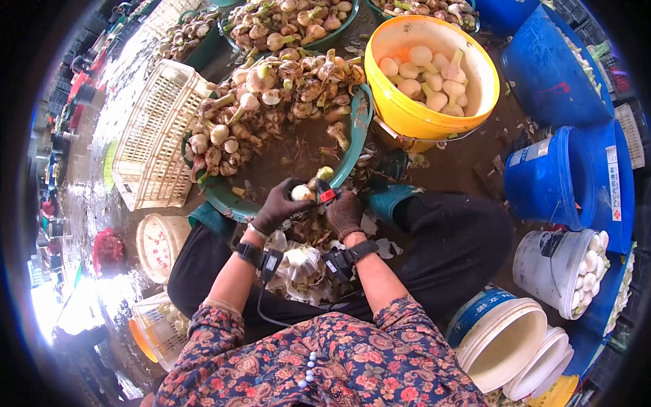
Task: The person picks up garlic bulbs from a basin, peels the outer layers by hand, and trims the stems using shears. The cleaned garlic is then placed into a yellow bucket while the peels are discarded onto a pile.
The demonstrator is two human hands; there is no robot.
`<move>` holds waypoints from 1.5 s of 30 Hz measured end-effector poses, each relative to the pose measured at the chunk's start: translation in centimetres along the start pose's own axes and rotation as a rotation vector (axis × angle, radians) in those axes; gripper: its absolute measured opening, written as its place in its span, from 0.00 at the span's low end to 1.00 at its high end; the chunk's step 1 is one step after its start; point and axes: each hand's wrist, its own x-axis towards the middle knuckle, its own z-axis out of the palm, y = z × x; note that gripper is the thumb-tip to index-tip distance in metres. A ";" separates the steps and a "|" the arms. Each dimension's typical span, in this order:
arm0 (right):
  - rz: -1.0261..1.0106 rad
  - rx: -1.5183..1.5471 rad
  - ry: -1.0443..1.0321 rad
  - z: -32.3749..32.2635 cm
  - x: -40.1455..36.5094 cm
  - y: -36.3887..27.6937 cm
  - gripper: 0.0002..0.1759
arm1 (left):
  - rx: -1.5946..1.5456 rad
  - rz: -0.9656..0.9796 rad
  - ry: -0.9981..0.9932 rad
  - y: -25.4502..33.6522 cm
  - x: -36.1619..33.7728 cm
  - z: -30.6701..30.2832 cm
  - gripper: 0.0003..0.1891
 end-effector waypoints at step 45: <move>-0.834 0.034 -0.215 -4.3 -6.7 -6.6 0.24 | 0.412 0.419 0.392 3.2 -10.9 -0.4 0.18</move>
